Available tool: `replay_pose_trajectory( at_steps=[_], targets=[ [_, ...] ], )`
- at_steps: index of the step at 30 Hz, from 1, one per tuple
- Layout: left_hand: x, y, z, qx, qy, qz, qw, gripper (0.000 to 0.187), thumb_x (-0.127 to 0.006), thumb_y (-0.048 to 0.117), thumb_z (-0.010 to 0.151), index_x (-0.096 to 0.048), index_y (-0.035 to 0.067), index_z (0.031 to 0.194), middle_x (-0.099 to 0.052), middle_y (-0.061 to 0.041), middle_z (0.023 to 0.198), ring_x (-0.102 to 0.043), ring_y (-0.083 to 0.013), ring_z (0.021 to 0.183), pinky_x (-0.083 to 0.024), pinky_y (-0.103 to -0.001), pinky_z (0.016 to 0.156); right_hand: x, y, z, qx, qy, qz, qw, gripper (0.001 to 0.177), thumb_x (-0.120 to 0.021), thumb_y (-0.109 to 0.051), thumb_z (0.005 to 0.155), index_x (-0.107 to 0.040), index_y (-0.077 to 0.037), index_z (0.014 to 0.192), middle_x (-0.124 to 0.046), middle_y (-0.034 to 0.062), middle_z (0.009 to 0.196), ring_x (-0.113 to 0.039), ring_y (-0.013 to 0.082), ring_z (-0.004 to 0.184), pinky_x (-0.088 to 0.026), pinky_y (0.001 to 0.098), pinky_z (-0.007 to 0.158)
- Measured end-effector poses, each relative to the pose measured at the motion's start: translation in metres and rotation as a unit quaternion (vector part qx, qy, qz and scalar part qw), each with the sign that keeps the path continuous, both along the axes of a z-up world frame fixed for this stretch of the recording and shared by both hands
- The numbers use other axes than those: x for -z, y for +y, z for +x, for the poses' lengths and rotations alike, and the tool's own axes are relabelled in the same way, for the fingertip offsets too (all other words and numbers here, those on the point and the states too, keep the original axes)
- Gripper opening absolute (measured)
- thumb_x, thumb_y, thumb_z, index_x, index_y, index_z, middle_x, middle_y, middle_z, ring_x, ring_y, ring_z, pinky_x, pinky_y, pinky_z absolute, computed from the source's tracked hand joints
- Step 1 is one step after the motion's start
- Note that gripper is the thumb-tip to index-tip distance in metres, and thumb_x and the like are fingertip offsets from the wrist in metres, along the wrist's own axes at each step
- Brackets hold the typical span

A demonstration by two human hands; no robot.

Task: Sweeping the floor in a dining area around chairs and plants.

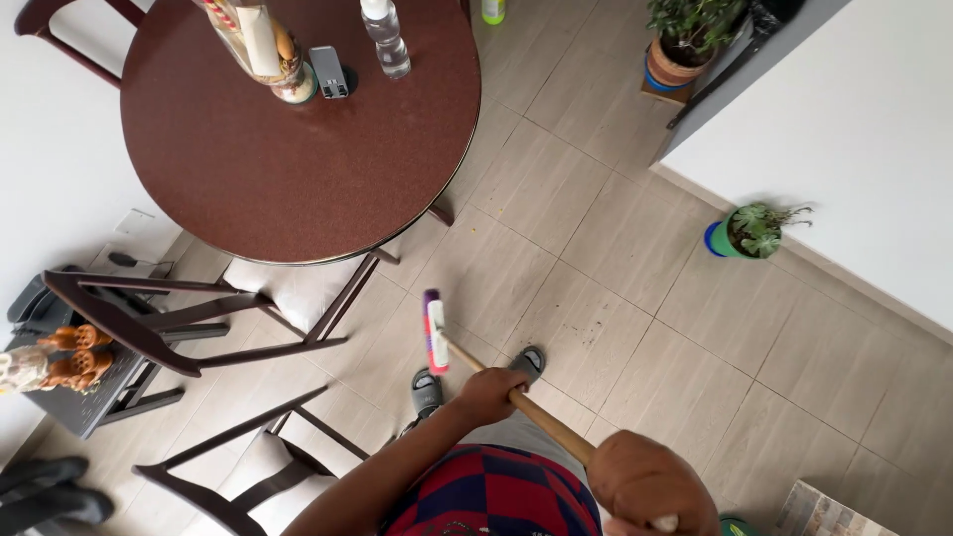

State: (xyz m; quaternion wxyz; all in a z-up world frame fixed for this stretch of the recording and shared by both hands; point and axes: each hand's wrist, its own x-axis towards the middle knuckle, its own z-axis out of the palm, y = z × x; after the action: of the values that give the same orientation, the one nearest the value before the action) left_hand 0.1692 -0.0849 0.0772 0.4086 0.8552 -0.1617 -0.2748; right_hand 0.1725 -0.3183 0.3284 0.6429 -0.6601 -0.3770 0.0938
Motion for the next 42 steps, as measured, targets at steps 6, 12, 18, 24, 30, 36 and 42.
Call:
replay_pose_trajectory(
  at_steps=[6, 12, 18, 24, 30, 36, 42],
  targets=[
    [0.092, 0.046, -0.037, -0.076, 0.009, 0.058, 0.995, 0.018, -0.061, 0.007, 0.088, -0.064, 0.017, 0.103, -0.072, -0.007, 0.094, -0.070, -0.0317, 0.099, -0.056, -0.047, 0.084, 0.094, 0.010, 0.037, -0.087, 0.110, 0.090, 0.986, 0.045, -0.067, 0.008, 0.086, -0.035, -0.009, 0.060, -0.039, 0.0049, 0.056, -0.046, 0.0165, 0.050, -0.036, 0.0335, 0.054],
    [0.149, 0.038, -0.033, -0.142, 0.110, 0.138, 0.974, 0.017, -0.066, 0.008, 0.083, -0.069, 0.015, 0.099, -0.071, -0.011, 0.105, -0.066, -0.0342, 0.107, -0.054, -0.048, 0.087, 0.109, 0.012, 0.057, -0.177, 0.205, -0.035, 0.962, 0.050, -0.070, -0.001, 0.091, -0.029, -0.007, 0.063, -0.035, 0.0032, 0.055, -0.035, 0.0174, 0.050, -0.034, 0.0363, 0.055],
    [0.118, -0.069, 0.053, -0.043, 0.083, 0.082, 0.992, 0.014, -0.063, 0.011, 0.093, -0.068, 0.017, 0.105, -0.072, -0.004, 0.103, -0.068, -0.0267, 0.103, -0.056, -0.047, 0.086, 0.053, -0.068, 0.089, -0.104, 0.115, -0.090, 0.984, 0.018, -0.070, -0.001, 0.088, -0.061, 0.000, 0.072, -0.048, 0.0063, 0.058, -0.046, 0.0179, 0.051, -0.037, 0.0370, 0.051],
    [0.075, -0.127, 0.097, -0.052, 0.018, 0.025, 0.998, 0.017, -0.063, 0.008, 0.093, -0.068, 0.016, 0.107, -0.071, -0.004, 0.103, -0.068, -0.0251, 0.103, -0.058, -0.044, 0.087, -0.009, -0.057, 0.088, -0.030, -0.101, -0.055, 0.993, 0.010, -0.067, 0.002, 0.085, -0.057, 0.003, 0.082, -0.061, 0.0105, 0.075, -0.065, 0.0215, 0.071, -0.054, 0.0356, 0.070],
    [0.009, -0.103, 0.086, -0.058, 0.034, 0.016, 0.998, 0.015, -0.065, 0.008, 0.092, -0.064, 0.014, 0.105, -0.072, -0.002, 0.099, -0.069, -0.0247, 0.102, -0.057, -0.045, 0.089, -0.017, -0.069, 0.092, -0.110, -0.013, -0.042, 0.993, 0.033, -0.073, -0.019, 0.086, -0.050, -0.010, 0.065, -0.061, 0.0037, 0.072, -0.063, 0.0202, 0.074, -0.055, 0.0347, 0.078],
    [0.036, -0.069, 0.044, -0.052, 0.037, 0.078, 0.995, 0.008, -0.069, 0.017, 0.094, -0.066, 0.017, 0.101, -0.072, -0.003, 0.091, -0.069, -0.0254, 0.098, -0.053, -0.045, 0.096, 0.050, -0.083, 0.105, -0.273, 0.106, 0.239, 0.926, 0.045, -0.057, -0.033, 0.094, -0.043, -0.013, 0.055, -0.040, -0.0008, 0.051, -0.039, 0.0146, 0.052, -0.042, 0.0329, 0.058],
    [0.124, -0.050, 0.008, -0.066, 0.069, 0.087, 0.992, 0.020, -0.071, 0.009, 0.082, -0.072, 0.018, 0.100, -0.072, -0.001, 0.103, -0.068, -0.0259, 0.106, -0.053, -0.045, 0.098, 0.070, -0.065, 0.081, -0.122, 0.178, 0.113, 0.970, 0.032, -0.060, -0.012, 0.091, -0.044, -0.005, 0.063, -0.049, 0.0068, 0.058, -0.049, 0.0191, 0.049, -0.046, 0.0350, 0.052]
  ],
)
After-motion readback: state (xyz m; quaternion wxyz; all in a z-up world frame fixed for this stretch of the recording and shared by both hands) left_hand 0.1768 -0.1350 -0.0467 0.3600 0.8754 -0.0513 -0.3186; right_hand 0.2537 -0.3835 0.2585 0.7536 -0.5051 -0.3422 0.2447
